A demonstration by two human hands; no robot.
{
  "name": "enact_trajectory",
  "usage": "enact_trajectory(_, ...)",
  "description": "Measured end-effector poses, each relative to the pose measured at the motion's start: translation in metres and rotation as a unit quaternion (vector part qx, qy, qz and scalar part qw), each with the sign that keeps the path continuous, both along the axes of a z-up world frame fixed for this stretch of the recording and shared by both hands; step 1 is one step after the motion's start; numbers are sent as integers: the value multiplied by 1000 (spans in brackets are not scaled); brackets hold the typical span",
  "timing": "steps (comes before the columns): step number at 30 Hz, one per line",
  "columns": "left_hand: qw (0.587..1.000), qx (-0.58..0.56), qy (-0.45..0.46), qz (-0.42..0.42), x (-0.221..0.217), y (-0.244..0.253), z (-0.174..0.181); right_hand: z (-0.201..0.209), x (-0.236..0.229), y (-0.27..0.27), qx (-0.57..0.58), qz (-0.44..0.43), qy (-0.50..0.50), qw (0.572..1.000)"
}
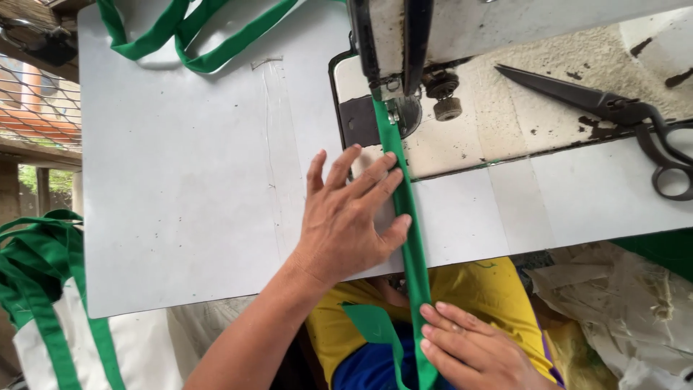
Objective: The person folds a green fabric strap and sews it using a sewing machine. They guide the strap through the machine, stitch it, and then fold and sew another section of the strap.
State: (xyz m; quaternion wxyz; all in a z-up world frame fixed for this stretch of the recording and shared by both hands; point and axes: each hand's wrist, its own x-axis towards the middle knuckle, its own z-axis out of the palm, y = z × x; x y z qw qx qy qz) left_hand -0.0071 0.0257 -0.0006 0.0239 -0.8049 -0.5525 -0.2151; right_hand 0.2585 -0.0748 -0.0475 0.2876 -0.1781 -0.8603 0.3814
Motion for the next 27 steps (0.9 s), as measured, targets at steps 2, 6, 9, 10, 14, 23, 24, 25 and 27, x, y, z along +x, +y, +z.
enact_trajectory(2, 1000, 6, 5, 6, -4, 9, -3, 6, -11, 16, 48, -6, 11, 999)
enact_trajectory(6, 1000, 24, -5, 9, -7, 22, -12, 19, -17, 34, 129, 28, 20, 991)
enact_trajectory(9, 1000, 2, -9, -18, 2, 8, 1, 20, -10, 23, 188, -18, -56, 980)
enact_trajectory(10, 1000, 1, -6, -20, 1, 2, 3, 28, -11, 26, 187, -20, -53, 981)
enact_trajectory(14, 1000, 18, -21, -4, 6, -14, -2, 40, -3, 25, 114, 3, -58, 992)
enact_trajectory(23, 1000, 16, -11, -21, 15, -32, 10, 35, -1, 25, 133, 10, -56, 989)
enact_trajectory(24, 999, 12, -15, -28, 16, -34, 12, 35, -1, 24, 119, -1, -59, 991)
enact_trajectory(25, 1000, 10, -16, -25, 15, -34, 12, 28, 0, 25, 117, 2, -59, 991)
enact_trajectory(27, 999, 17, -27, -27, 13, -32, 10, 13, 2, 27, 173, 48, -91, 980)
